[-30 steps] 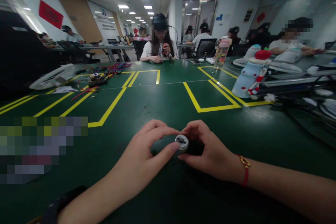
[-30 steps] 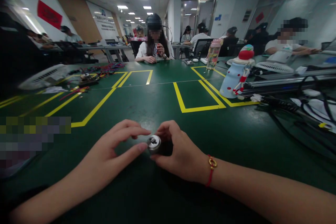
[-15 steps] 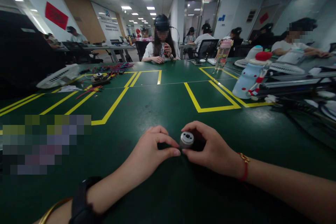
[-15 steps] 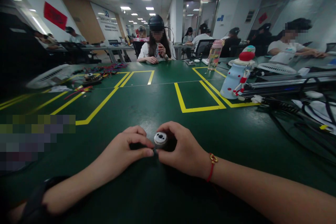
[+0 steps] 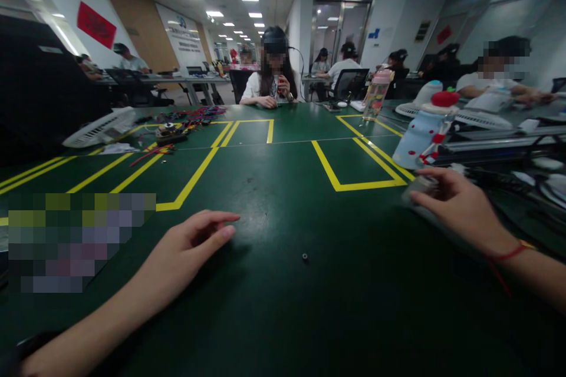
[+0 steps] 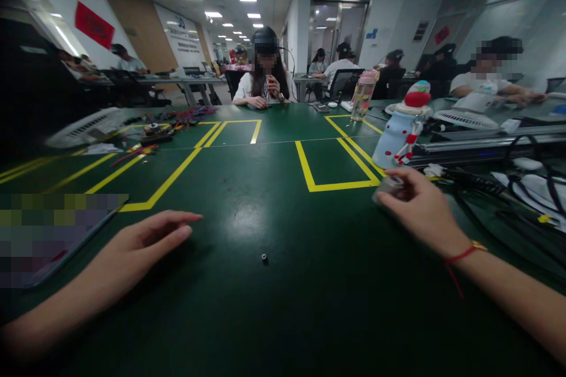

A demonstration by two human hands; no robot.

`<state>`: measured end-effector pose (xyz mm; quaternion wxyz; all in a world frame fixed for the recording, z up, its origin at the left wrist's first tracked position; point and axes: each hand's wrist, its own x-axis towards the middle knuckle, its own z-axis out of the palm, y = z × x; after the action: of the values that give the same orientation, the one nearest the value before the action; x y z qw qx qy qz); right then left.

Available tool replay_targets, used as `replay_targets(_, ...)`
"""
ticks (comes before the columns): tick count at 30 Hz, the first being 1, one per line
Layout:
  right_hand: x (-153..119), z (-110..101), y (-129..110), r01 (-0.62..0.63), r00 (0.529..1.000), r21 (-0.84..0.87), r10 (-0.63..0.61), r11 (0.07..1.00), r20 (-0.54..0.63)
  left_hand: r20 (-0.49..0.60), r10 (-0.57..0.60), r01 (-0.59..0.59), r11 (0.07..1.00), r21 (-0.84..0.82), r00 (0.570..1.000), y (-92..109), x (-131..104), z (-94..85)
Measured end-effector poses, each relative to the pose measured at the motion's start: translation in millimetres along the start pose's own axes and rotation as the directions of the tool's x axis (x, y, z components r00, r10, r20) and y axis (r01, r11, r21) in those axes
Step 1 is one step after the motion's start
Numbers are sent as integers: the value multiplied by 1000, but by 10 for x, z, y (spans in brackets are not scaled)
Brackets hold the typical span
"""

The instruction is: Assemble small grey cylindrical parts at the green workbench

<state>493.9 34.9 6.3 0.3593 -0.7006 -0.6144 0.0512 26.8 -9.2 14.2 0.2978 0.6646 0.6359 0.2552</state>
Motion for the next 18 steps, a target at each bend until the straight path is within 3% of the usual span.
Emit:
replay_targets(1, 62, -115, 235, -26, 998, -139, 17, 990, -66, -30, -60, 60, 998, 0, 998, -79, -18, -67)
replay_targets(4, 169, -367, 758, -101, 989, -272, 67, 957, -132, -81, -163, 161, 986, -34, 983, -176, -49, -143)
replay_targets(7, 162, -416, 849, -63, 987, -383, 0, 921, -161, -107, -170, 161, 983, -87, 980, -104, -57, -94)
replay_targets(9, 86, -326, 647, 36, 968, -460, -146, 887, -204, -137, -166, 153, 983, -99, 977, -35, -60, -51)
replay_targets(11, -59, -149, 270, 215, 931, -462, -324, 861, -170, -157, -162, 148, 984, -96, 974, 7, -66, -26)
replay_targets(12, -156, -35, 38, 338, 906, -420, -412, 842, -97, -160, -160, 146, 985, -94, 974, 16, -70, -21)
replay_targets(14, -377, 220, -456, 520, 852, -169, -493, 837, 179, -163, -157, 143, 985, -92, 974, 15, -78, -21)
replay_targets(16, -584, 467, -900, 543, 758, 74, -526, 837, 385, -176, -155, 142, 986, -86, 972, 6, -86, -26)
replay_targets(18, -712, 650, -1205, 530, 666, 227, -567, 817, 485, -186, -150, 137, 987, -81, 971, 2, -95, -32)
